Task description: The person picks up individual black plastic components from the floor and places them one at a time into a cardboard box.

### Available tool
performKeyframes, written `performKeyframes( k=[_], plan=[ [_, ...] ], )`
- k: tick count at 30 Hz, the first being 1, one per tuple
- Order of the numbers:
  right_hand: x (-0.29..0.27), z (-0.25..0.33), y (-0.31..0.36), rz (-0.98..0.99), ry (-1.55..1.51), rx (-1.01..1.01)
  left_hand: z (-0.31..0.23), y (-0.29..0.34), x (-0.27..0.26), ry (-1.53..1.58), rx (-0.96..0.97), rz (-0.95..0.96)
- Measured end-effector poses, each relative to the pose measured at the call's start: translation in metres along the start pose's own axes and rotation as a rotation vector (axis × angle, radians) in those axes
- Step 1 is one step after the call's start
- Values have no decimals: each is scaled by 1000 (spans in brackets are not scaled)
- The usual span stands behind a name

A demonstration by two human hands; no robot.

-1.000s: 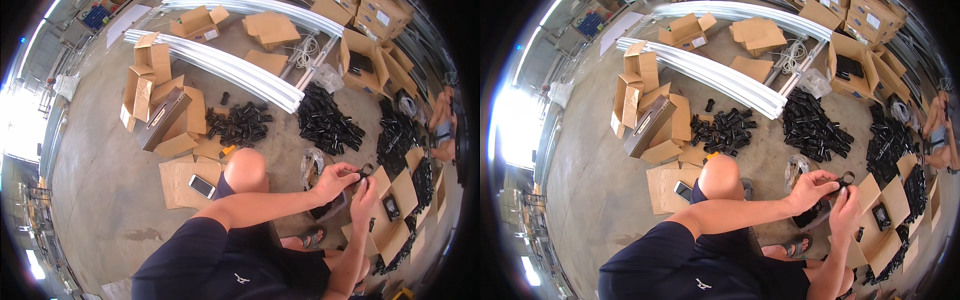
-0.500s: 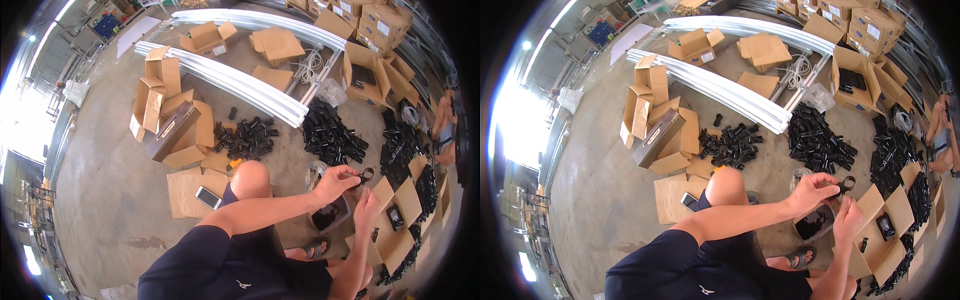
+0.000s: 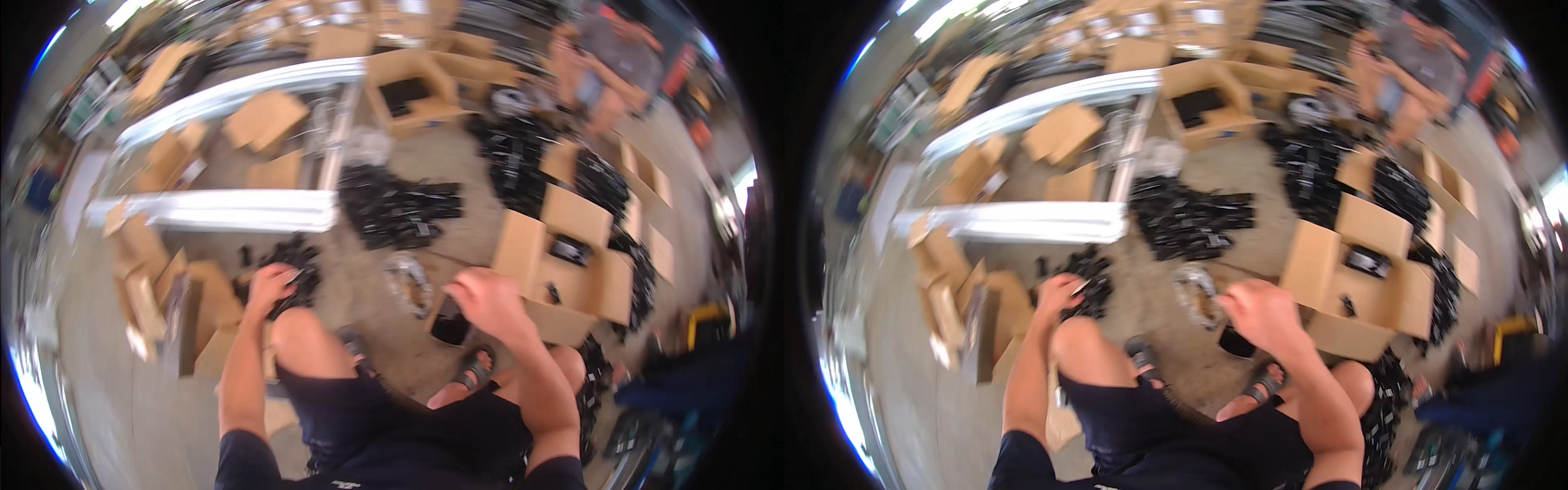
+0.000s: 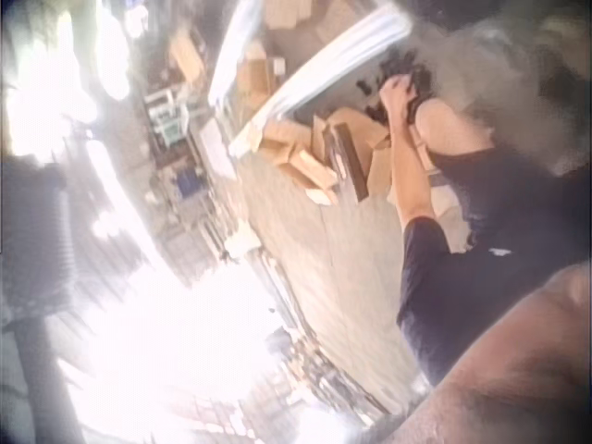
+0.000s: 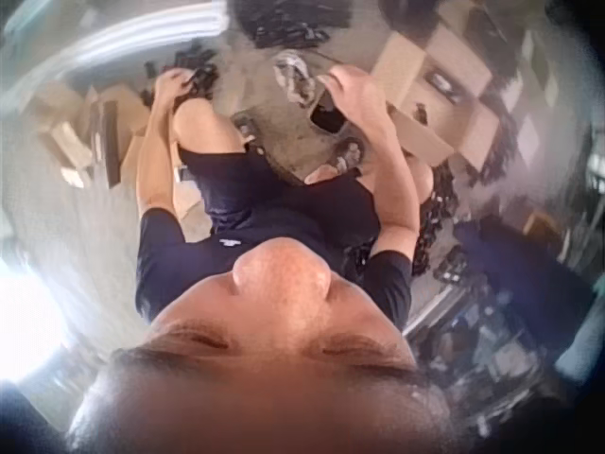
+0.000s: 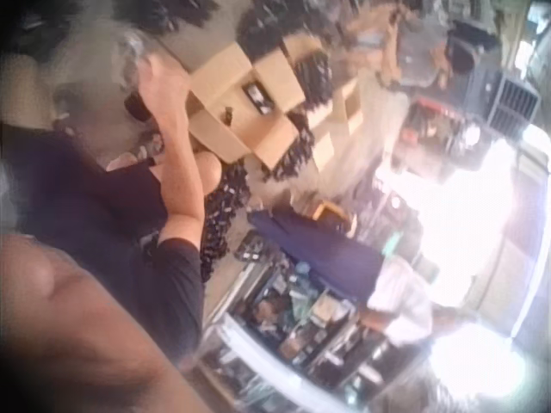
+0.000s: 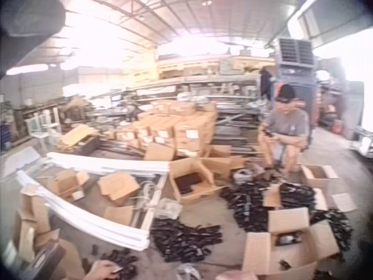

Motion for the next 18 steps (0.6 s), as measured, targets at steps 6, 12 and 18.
performKeyframes(
  k=[6,12,18],
  plan=[
    [-42,-11,3,-22,-7,13,58,-40,-41,-20,-9,-336],
    [-110,-29,4,41,-14,179,-134,76,-5,328,549,-165],
    [-139,-228,32,-36,96,551,-295,290,52,814,1402,517]
  ],
)
Point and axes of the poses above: each hand's wrist, its own y-axis away from the middle knuckle, its own x-axis out of the palm, z = x × y, the point moved 5 cm from there along -y, towards the middle knuckle, and after that the axes turned 9 degrees about -z, right-handed, at the moved point
